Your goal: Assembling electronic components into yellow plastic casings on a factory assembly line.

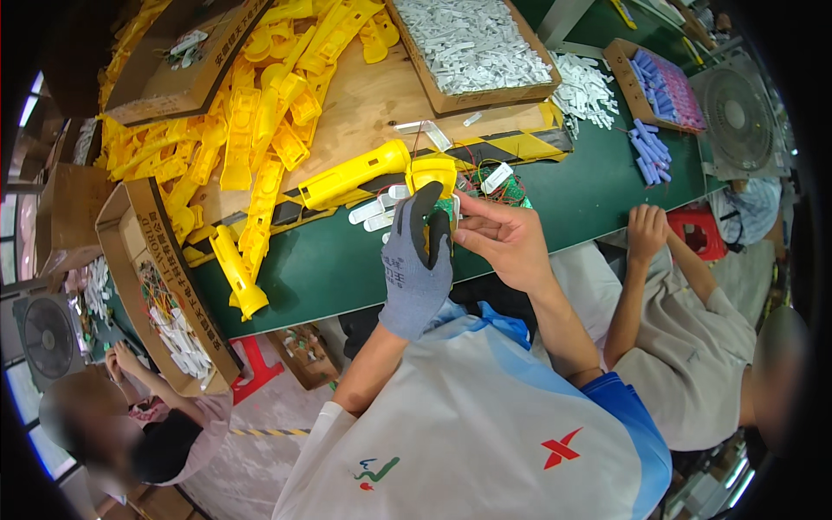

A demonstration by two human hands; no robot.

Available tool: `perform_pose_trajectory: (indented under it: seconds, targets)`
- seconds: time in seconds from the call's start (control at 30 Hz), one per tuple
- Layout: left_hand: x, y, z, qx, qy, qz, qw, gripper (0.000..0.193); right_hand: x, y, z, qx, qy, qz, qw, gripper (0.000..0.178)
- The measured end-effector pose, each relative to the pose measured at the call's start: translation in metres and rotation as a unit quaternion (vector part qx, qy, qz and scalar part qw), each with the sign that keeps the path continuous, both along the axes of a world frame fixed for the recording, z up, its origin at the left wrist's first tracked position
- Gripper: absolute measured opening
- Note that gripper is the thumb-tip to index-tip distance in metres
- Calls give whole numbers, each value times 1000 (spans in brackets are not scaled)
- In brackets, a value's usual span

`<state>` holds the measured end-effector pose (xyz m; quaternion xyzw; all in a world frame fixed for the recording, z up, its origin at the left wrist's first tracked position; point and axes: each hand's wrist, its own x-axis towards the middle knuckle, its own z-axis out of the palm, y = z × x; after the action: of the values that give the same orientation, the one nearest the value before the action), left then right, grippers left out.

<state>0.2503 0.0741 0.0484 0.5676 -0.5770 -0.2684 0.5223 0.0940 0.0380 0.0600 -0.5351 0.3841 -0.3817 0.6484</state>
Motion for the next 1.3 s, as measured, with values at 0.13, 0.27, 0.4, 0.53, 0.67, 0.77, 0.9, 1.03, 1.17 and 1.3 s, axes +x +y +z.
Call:
perform_pose_trajectory:
  seconds: [0.13,0.27,0.4,0.53,0.67,0.77,0.9,1.03,1.17,1.3]
  targets:
    - [-2,-3,0,-21,-28,-7,999,39,1,1,-5,-8,-15,-8,1000,47]
    - [-4,-2,-2,27,-24,-13,999,36,5,10,0,-94,42,-37,994,46]
    - [-4,-5,3,51,-2,-30,998,34,10,16,1,-43,73,-78,993,42]
    - [-7,-7,6,58,34,-30,997,31,13,16,-5,-110,54,-138,983,37]
    - [-9,-7,3,67,43,-45,996,30,8,16,-7,-150,54,-139,977,35]
    - [-14,-7,-5,6,-34,-43,998,34,-2,12,-10,-227,112,-123,960,34]
    - [-17,-15,-6,-2,-24,-67,997,36,-14,7,-3,-263,143,-100,949,35]
    - [-25,-17,-15,132,161,-137,969,49,-22,7,5,-252,158,-74,952,58]
    - [-45,-11,-39,201,367,-247,874,69,-46,5,15,-268,265,-80,923,76]
    - [5,-13,49,302,-37,-284,909,71,-105,-16,6,-275,383,-112,875,63]
